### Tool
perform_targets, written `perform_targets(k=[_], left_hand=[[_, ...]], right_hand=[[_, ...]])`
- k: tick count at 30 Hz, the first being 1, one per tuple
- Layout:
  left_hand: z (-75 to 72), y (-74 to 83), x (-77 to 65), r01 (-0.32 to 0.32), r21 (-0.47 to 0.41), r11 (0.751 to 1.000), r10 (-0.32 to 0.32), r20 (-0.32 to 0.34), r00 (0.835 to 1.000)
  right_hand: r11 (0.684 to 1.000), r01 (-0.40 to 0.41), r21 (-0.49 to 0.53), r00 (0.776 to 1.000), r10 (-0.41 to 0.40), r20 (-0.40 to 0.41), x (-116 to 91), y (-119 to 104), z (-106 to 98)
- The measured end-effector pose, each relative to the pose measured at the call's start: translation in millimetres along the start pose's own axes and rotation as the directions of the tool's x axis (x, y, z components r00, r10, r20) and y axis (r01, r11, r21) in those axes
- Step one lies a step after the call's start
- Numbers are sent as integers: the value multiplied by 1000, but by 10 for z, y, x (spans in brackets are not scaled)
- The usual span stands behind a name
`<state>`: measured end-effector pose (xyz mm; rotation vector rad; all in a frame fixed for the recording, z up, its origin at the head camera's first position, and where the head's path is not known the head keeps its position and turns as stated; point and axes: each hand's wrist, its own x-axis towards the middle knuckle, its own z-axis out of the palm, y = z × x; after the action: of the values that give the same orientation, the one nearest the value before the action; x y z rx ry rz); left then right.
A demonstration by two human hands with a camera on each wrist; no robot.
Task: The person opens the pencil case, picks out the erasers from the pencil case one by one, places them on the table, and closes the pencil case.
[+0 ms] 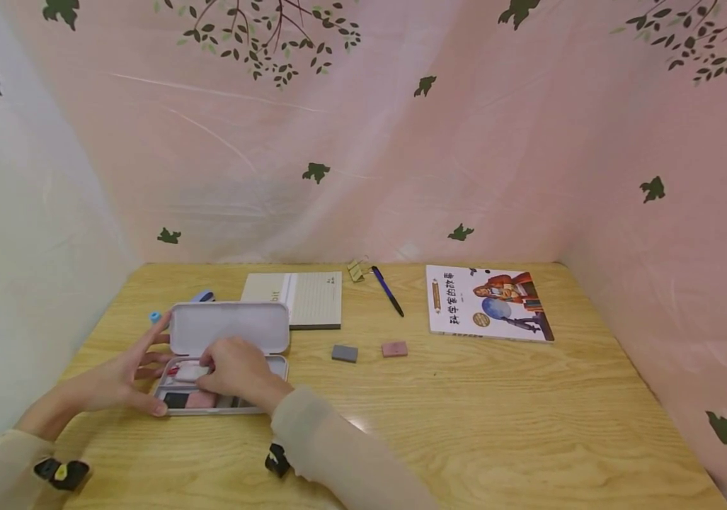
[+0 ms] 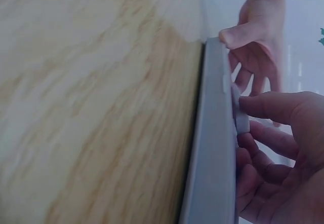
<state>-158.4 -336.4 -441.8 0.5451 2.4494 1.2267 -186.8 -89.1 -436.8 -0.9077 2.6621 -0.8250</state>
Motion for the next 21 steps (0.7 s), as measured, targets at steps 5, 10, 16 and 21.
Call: perform_targets(k=[5,10,16,21], left_hand=[[-2,5,-3,0,-11,1000,0,3,1000],[-10,12,-5,10,-25,1000,-9,11,1000],[-17,28,-7,9,-18,1000,-9,8,1000],[-10,31,-3,6,-12,1000,-6,2,1000]], right_hand=[[998,-45,34,999,46,-13,-30,-7,-62],[996,-41,83,999,43,-26,-90,14,-141],[982,0,188,1000,6,-29,-229,124,-298],[951,-32,309,999,32,3,-378,368,-436]])
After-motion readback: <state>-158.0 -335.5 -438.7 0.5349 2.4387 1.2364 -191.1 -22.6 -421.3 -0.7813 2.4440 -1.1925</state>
